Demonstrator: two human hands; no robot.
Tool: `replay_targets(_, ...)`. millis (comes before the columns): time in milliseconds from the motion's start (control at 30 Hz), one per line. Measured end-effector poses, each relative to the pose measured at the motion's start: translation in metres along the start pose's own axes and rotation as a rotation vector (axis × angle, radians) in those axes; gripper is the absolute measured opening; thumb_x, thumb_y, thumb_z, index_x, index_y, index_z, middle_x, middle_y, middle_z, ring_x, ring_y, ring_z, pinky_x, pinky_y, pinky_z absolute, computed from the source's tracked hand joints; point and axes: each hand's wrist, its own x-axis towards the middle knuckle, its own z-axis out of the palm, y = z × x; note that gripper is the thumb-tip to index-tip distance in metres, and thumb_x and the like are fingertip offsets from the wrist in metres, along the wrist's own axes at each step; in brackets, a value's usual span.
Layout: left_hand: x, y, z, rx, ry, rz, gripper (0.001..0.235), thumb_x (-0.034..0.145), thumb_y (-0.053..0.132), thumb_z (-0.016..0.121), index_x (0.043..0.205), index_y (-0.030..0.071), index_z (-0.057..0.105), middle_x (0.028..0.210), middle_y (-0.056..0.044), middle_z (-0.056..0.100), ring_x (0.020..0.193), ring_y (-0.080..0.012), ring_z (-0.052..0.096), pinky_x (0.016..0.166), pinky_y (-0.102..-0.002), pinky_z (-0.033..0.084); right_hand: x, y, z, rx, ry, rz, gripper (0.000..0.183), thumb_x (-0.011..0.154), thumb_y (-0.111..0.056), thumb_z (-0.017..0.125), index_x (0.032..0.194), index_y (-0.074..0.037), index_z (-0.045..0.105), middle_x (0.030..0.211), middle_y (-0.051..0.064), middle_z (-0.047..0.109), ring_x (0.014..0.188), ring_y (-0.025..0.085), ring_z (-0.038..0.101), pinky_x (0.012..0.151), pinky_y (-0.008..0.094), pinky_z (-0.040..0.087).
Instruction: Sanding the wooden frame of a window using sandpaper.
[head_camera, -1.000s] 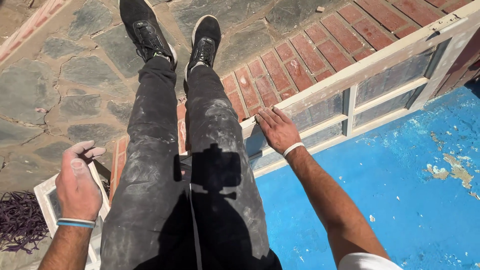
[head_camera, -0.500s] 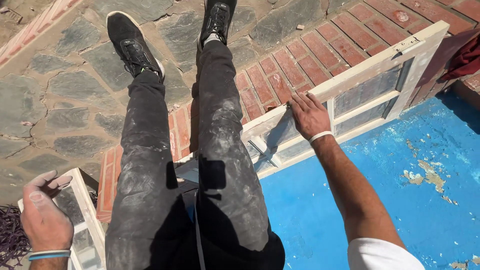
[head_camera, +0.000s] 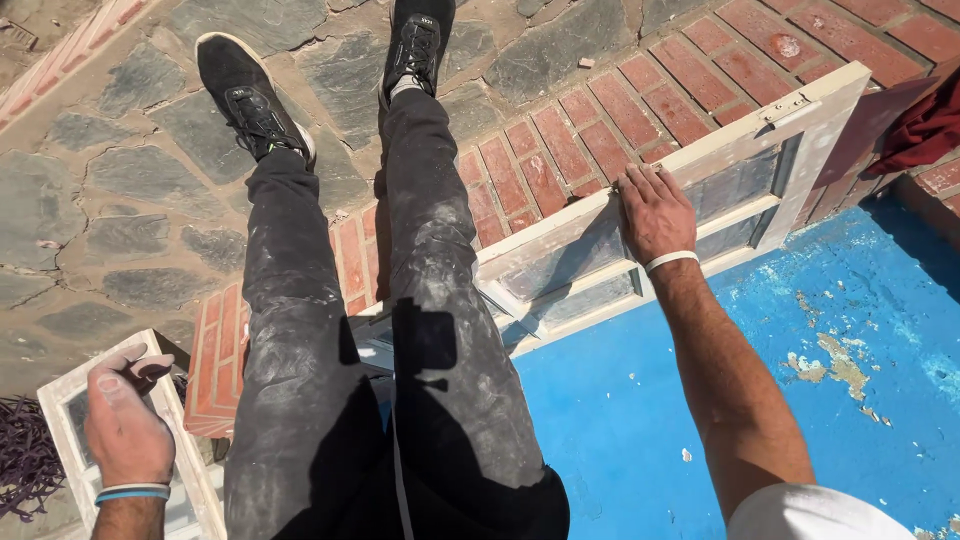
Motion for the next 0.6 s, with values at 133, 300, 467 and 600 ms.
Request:
replay_targets(133, -0.001, 0.008, 0.0, 0.09, -0.003, -0.093, 0.05, 0.122, 0.032, 0.024, 0.137, -0.003, 0.055, 0.117, -0.022, 0.068, 0.11, -0.0333, 0.066, 0.102, -0.042, 0.048, -0.016, -0.105, 0.049, 0.064, -0.02, -0.151, 0.042, 0.098, -0.02, 0.054, 0.135, -0.004, 0.063, 0.146, 0.014, 0.061, 0.138, 0.027, 0.054, 0.122, 0.043, 0.033)
replay_targets(300, 0.003, 0.013, -0.004, 0.016, 0.0, -0.036, 0.05, 0.122, 0.032, 0.021, 0.136, -0.004, 0.054, 0.118, -0.021, 0.067, 0.112, -0.0315, 0.066, 0.106, -0.041, 0.048, -0.005, -0.078, 0.043, 0.161, -0.08, -0.356, 0.041, 0.098, -0.019, 0.048, 0.135, -0.005, 0.061, 0.147, 0.012, 0.06, 0.14, 0.025, 0.053, 0.122, 0.04, 0.033)
replay_targets(467, 0.0, -0.023, 0.001, 0.152, 0.0, -0.133, 0.05, 0.122, 0.031, 0.023, 0.137, -0.004, 0.057, 0.119, -0.024, 0.067, 0.113, -0.035, 0.064, 0.103, -0.043, 0.047, 0.005, -0.024, 0.009, -0.021, 0.061, 0.098, 0.039, 0.108, -0.024, 0.052, 0.138, 0.0, 0.062, 0.147, 0.019, 0.06, 0.142, 0.033, 0.051, 0.123, 0.045, 0.032)
replay_targets(600, 0.006, 0.009, -0.006, 0.229, -0.017, -0.074, 0.051, 0.121, 0.031, 0.025, 0.136, -0.004, 0.058, 0.12, -0.026, 0.067, 0.113, -0.0369, 0.063, 0.101, -0.045, 0.047, -0.03, -0.145, 0.07, 0.158, -0.062, -0.165, 0.044, 0.098, -0.019, 0.051, 0.137, 0.0, 0.06, 0.149, 0.016, 0.058, 0.14, 0.03, 0.052, 0.123, 0.042, 0.034)
